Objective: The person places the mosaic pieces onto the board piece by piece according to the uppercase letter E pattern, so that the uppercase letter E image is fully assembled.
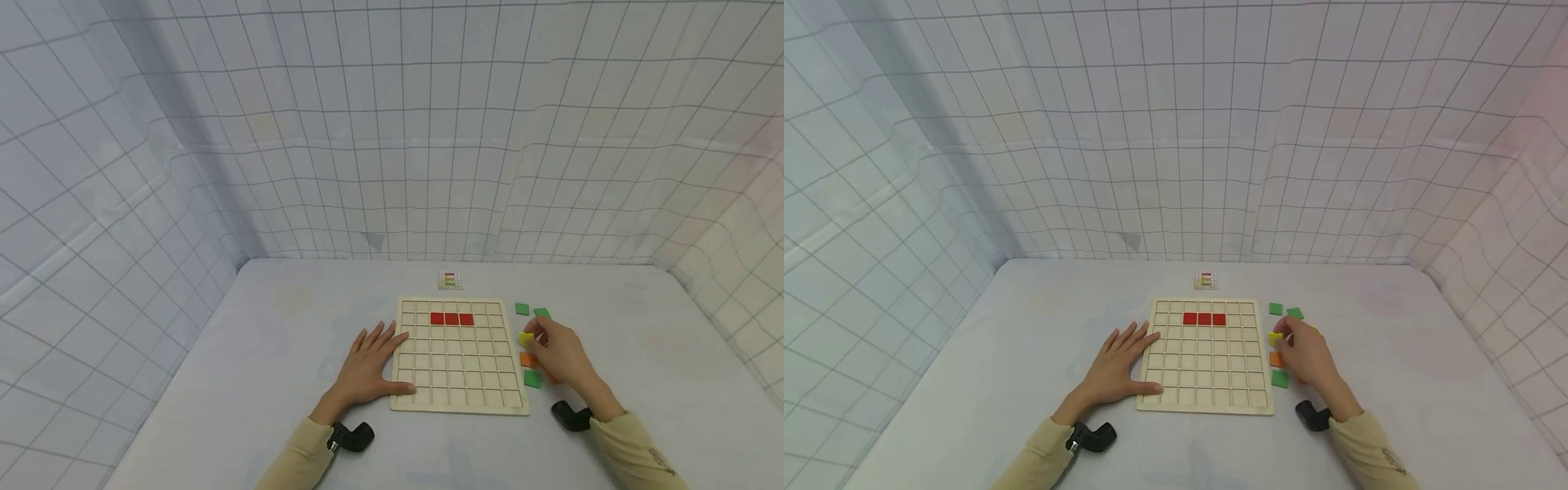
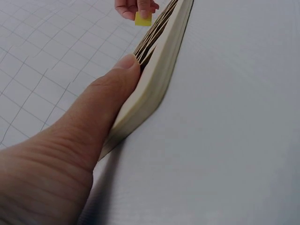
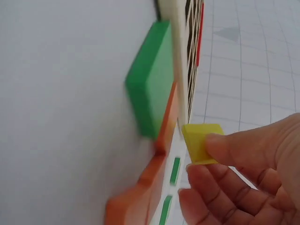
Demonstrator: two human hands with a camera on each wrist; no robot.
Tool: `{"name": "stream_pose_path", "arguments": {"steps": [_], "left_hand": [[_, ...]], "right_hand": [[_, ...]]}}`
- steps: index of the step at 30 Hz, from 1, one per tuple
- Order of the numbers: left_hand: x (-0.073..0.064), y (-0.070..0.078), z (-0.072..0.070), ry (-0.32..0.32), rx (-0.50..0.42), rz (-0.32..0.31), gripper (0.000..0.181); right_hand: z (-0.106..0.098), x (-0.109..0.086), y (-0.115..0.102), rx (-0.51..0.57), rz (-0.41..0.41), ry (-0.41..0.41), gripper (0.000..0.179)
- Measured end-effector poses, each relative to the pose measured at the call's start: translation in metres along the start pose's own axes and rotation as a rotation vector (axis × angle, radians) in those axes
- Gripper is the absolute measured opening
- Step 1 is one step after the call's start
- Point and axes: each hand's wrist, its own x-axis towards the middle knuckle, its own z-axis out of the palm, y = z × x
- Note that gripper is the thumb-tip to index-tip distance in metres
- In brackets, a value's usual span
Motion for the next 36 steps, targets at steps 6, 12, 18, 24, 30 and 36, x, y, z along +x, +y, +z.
{"name": "stream_pose_path", "arguments": {"steps": [6,12,18,24,30,36], "left_hand": [[0.0,0.002,-0.002,0.002,0.0,-0.003,0.098],[-0.001,0.004,-0.004,0.003,-0.007,0.002,0.097],[-0.002,0.005,-0.006,0.009,-0.026,-0.006,0.095],[-0.001,0.006,-0.004,0.006,-0.034,-0.019,0.094],[-0.001,0.007,-0.005,0.012,-0.034,-0.019,0.094],[-0.001,0.006,-0.005,0.007,-0.018,-0.026,0.094]], "right_hand": [[0.016,0.011,-0.017,0.103,-0.093,0.008,0.014],[0.038,0.023,-0.039,0.153,-0.199,-0.066,0.017],[0.056,0.033,-0.063,0.191,-0.244,-0.156,0.015],[0.067,0.043,-0.075,0.209,-0.267,-0.18,0.012],[0.073,0.051,-0.086,0.181,-0.191,-0.168,0.012],[0.077,0.055,-0.09,0.162,-0.161,-0.155,0.011]]}}
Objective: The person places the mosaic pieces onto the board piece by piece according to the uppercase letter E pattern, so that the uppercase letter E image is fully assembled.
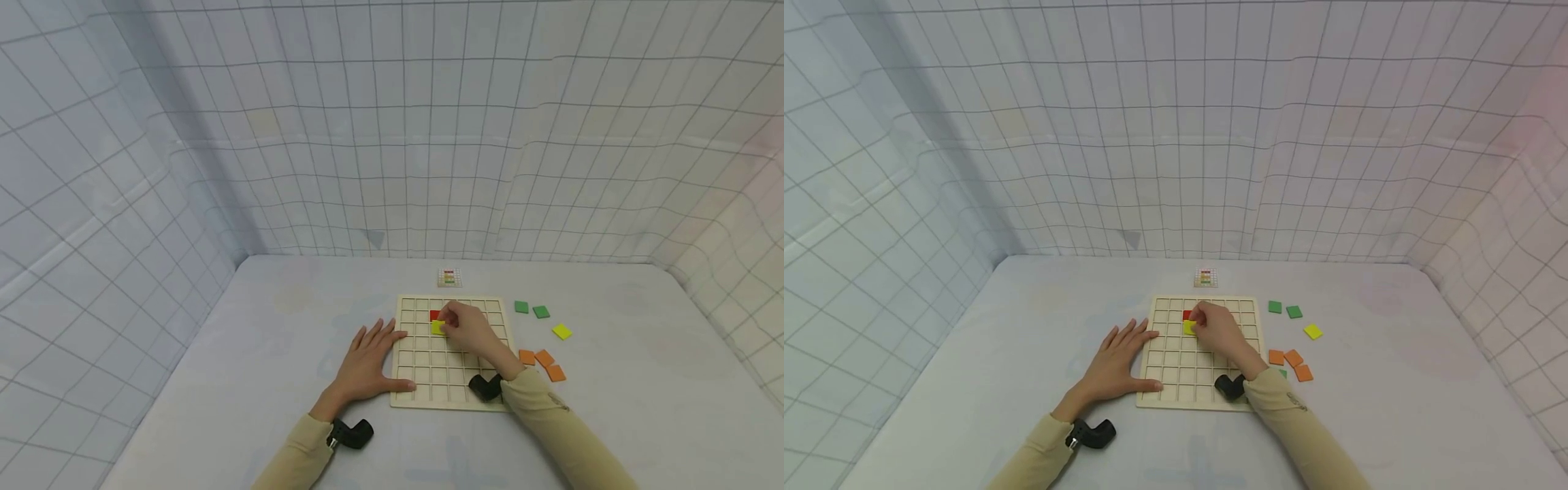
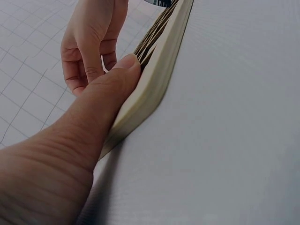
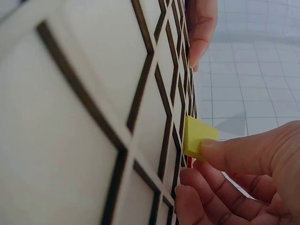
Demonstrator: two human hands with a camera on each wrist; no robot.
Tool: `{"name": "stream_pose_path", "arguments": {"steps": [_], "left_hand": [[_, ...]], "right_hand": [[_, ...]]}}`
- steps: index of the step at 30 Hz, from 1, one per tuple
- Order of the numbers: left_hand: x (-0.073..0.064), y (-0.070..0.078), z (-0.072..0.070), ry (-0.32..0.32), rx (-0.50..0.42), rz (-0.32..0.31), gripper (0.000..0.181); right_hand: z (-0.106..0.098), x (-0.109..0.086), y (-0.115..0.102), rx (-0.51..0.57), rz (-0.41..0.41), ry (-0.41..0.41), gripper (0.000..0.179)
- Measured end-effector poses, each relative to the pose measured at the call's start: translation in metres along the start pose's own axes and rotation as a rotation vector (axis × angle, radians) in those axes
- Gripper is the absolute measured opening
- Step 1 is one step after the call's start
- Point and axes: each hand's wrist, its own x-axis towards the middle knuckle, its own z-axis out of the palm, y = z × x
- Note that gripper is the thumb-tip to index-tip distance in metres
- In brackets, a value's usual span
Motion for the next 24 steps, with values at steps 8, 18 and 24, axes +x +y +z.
{"name": "stream_pose_path", "arguments": {"steps": [8,18,24], "left_hand": [[0.0,0.001,-0.002,-0.001,-0.007,0.006,0.094],[0.0,0.001,-0.001,0.003,-0.003,0.009,0.094],[0.0,0.001,-0.001,0.0,-0.002,0.002,0.094]], "right_hand": [[0.001,0.003,-0.003,-0.061,-0.014,-0.027,0.01],[0.002,-0.003,-0.005,-0.128,-0.036,0.0,0.005],[0.001,-0.008,-0.004,-0.125,-0.039,-0.013,0.006]]}}
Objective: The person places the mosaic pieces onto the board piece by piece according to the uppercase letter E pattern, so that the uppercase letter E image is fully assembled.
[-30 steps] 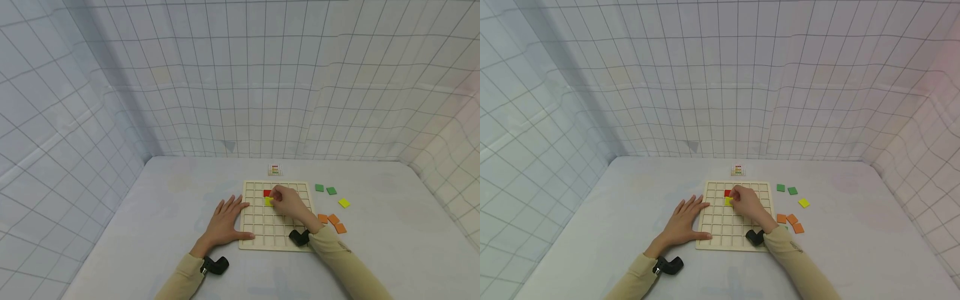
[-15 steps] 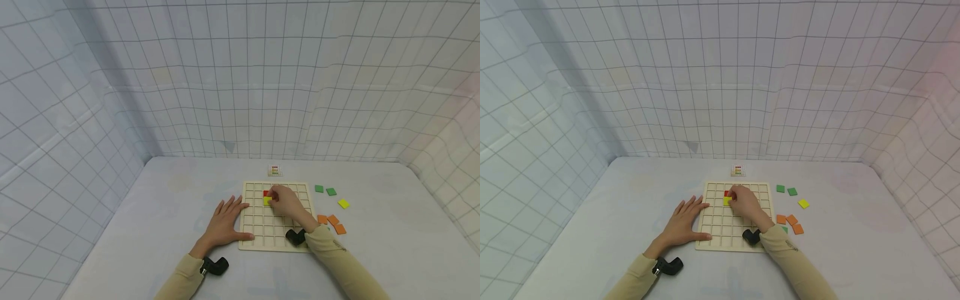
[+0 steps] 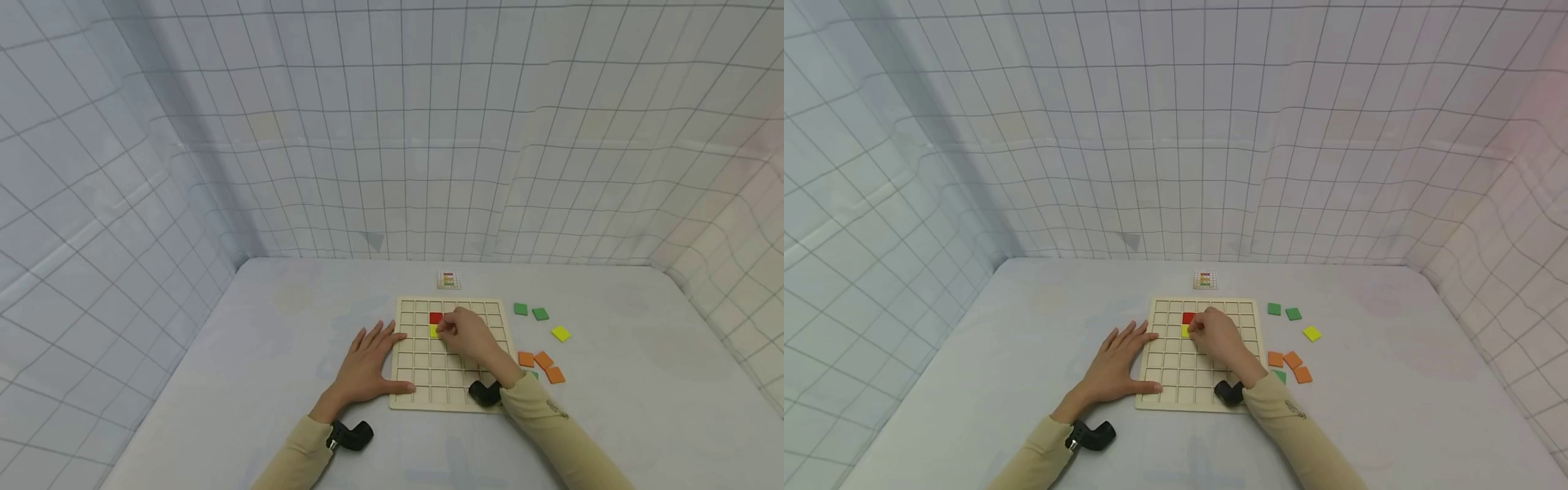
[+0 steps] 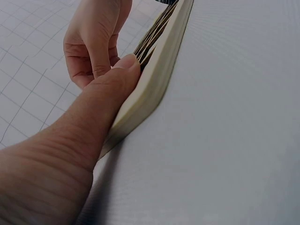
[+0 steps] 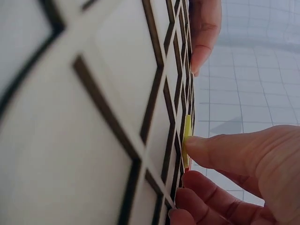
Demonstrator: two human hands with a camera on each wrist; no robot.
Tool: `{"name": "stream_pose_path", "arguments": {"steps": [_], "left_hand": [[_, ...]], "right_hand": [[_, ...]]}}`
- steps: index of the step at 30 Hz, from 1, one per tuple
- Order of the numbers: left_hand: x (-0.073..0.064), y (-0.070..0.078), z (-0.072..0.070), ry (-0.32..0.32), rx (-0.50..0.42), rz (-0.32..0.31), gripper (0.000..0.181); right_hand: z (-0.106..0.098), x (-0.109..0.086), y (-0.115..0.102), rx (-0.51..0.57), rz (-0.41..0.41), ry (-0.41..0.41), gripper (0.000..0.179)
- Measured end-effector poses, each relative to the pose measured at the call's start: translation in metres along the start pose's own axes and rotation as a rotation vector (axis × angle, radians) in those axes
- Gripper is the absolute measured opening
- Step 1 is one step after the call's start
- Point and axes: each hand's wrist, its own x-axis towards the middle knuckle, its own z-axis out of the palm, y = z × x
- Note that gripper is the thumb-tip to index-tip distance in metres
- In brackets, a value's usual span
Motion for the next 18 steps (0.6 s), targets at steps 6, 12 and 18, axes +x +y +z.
{"name": "stream_pose_path", "arguments": {"steps": [6,12,18], "left_hand": [[0.0,0.0,0.001,0.002,0.003,0.002,0.094],[0.001,0.0,0.001,0.007,0.006,0.01,0.094],[0.001,-0.001,0.002,0.006,-0.002,-0.001,0.094]], "right_hand": [[0.0,-0.005,0.005,0.007,0.022,-0.048,0.004],[-0.008,-0.013,0.008,-0.011,-0.086,-0.121,0.017],[-0.022,-0.031,0.017,0.039,-0.212,-0.167,0.018]]}}
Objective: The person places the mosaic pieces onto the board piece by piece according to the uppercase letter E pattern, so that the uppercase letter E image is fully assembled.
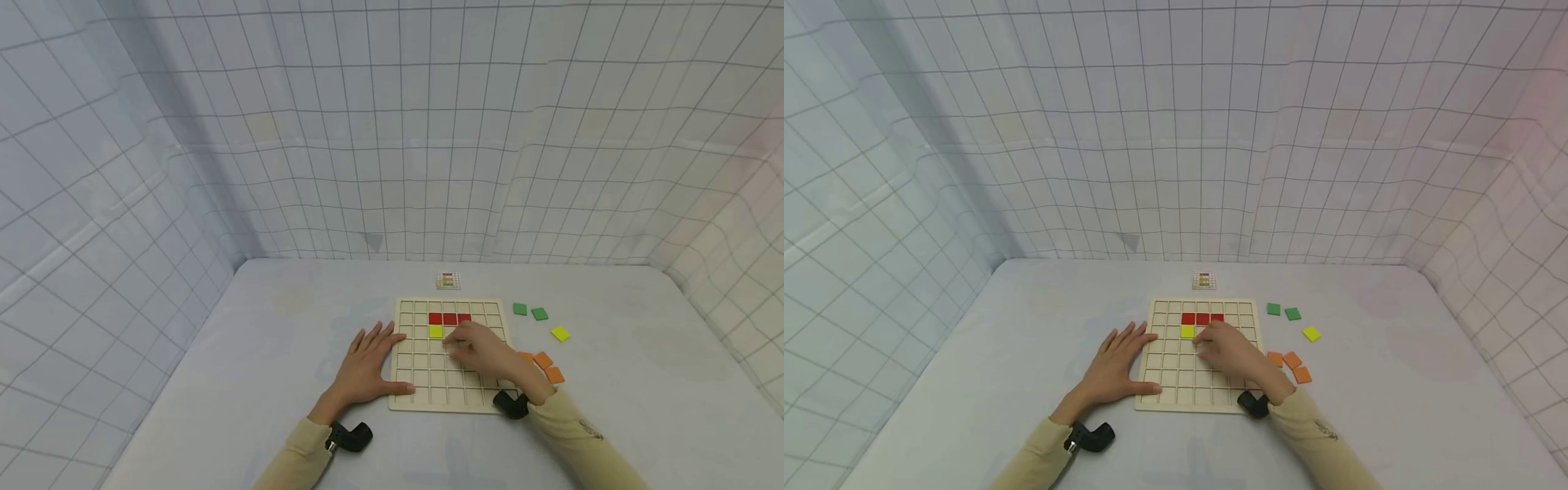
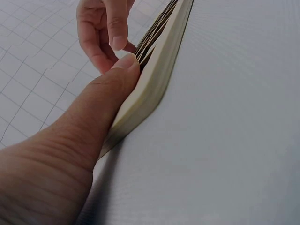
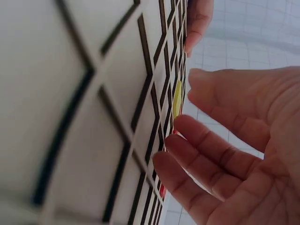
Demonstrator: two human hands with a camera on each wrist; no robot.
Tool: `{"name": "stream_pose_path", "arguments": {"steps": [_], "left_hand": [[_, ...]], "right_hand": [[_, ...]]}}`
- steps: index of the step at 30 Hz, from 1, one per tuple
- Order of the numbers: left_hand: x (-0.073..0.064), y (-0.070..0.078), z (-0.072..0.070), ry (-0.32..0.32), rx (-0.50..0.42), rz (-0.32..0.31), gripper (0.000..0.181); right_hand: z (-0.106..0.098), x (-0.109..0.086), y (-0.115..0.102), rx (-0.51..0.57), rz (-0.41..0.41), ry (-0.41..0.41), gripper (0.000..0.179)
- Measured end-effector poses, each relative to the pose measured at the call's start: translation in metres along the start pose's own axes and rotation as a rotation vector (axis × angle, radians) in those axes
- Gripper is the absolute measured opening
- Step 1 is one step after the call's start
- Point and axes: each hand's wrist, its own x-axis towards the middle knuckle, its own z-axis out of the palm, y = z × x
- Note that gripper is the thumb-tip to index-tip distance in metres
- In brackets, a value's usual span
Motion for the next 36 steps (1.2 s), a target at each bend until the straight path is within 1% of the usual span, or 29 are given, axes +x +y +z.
{"name": "stream_pose_path", "arguments": {"steps": [3,5,7,9,14,17,20,27,30,36], "left_hand": [[0.0,0.0,0.0,-0.002,0.004,-0.003,0.094],[0.0,-0.001,0.001,0.001,0.005,0.001,0.094],[0.0,-0.001,0.001,0.002,0.008,0.004,0.094],[-0.001,-0.002,0.001,0.004,0.009,0.007,0.095],[-0.001,-0.002,0.001,0.007,0.01,0.011,0.095],[-0.001,-0.002,0.002,0.007,0.007,0.008,0.096],[-0.001,-0.002,0.001,0.006,0.006,0.007,0.095],[-0.002,-0.001,-0.001,0.005,0.005,0.004,0.095],[-0.002,0.0,-0.001,0.005,0.007,0.003,0.095],[0.0,0.0,-0.001,0.003,0.013,0.004,0.096]], "right_hand": [[-0.006,-0.014,0.004,0.044,-0.016,0.021,0.017],[-0.01,-0.023,0.007,0.049,-0.025,0.052,0.015],[-0.015,-0.032,0.01,0.03,-0.014,0.087,0.014],[-0.02,-0.041,0.013,0.003,0.016,0.116,0.013],[-0.032,-0.056,0.025,-0.034,0.143,0.156,0.012],[-0.039,-0.064,0.032,-0.052,0.201,0.156,0.015],[-0.045,-0.069,0.039,-0.066,0.235,0.138,0.02],[-0.047,-0.076,0.054,-0.038,0.254,0.077,0.03],[-0.048,-0.076,0.059,-0.02,0.247,0.076,0.028],[-0.05,-0.077,0.068,-0.017,0.192,0.095,0.02]]}}
